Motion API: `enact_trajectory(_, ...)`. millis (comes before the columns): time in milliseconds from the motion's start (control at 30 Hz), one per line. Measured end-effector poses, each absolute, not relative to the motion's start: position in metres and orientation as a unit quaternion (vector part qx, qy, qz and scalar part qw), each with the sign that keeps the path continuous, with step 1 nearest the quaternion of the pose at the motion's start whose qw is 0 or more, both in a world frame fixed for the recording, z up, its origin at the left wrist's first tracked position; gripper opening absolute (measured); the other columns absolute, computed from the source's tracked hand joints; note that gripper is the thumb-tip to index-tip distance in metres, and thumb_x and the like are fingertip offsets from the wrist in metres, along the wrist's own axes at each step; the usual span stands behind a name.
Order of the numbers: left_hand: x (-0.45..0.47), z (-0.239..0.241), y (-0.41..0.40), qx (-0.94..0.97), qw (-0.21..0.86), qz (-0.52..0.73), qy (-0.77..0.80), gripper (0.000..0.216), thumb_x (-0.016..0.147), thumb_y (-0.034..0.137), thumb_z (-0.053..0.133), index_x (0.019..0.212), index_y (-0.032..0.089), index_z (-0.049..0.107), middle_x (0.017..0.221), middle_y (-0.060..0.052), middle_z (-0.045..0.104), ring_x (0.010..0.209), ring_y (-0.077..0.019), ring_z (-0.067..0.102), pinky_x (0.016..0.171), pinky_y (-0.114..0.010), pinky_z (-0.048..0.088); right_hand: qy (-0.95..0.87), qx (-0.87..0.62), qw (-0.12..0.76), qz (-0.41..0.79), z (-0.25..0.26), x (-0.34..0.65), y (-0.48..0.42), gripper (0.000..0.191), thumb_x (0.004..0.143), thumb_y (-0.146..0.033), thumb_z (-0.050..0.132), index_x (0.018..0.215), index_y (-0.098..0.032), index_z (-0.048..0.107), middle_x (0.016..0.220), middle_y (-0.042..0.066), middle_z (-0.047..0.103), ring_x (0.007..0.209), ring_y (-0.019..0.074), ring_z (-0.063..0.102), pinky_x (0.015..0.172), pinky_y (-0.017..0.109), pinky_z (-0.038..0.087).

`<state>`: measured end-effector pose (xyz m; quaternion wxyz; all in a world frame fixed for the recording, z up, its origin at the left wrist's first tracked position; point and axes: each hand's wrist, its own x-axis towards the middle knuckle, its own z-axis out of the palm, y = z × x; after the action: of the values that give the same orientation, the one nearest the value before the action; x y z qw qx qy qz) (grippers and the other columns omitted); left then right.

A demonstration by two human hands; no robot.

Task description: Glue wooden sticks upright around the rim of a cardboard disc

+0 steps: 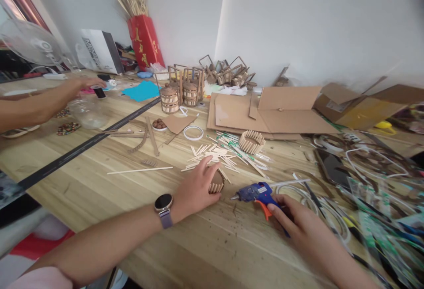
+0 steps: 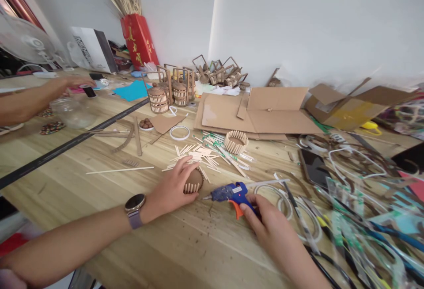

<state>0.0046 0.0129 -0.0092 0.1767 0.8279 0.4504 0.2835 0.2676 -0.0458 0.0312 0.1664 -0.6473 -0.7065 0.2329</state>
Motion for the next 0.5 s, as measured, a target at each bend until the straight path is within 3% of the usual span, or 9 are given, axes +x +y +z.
enact_trajectory(133,0.005,-0.01,0.013,0.83,0.167,0.281,0.452,0.079,0.072,0.018,0.075,0.139,0.028,0.034,0.151,-0.015,0.03,0.138,-0.0354,0.037,0.109,-0.053,0.04,-0.698,-0.643,0.208,0.238,0.037,0.261,-0.046,0.032,0.085,-0.05,0.043,0.081,-0.023,0.06,0.071,0.006,0.069,0.066,0.023,0.063,0.062,0.033,0.05)
enact_trajectory(267,0.004,-0.011,0.014,0.828,0.167,0.286,0.453,0.08,0.071,0.02,0.076,0.139,0.029,0.035,0.15,-0.014,0.031,0.137,-0.0356,0.038,0.107,-0.053,0.043,-0.69,-0.626,0.255,0.259,0.036,0.256,-0.047,0.034,0.083,-0.051,0.046,0.089,-0.022,0.063,0.077,0.005,0.071,0.069,0.0218,0.063,0.063,0.031,0.051)
enact_trajectory(500,0.003,-0.012,0.014,0.821,0.182,0.288,0.457,0.081,0.069,0.018,0.077,0.139,0.028,0.036,0.15,-0.014,0.031,0.138,-0.0352,0.037,0.11,-0.053,0.04,-0.658,-0.643,0.257,0.298,0.025,0.261,-0.052,0.035,0.078,-0.053,0.058,0.088,-0.022,0.071,0.083,0.005,0.075,0.077,0.0243,0.068,0.068,0.03,0.055)
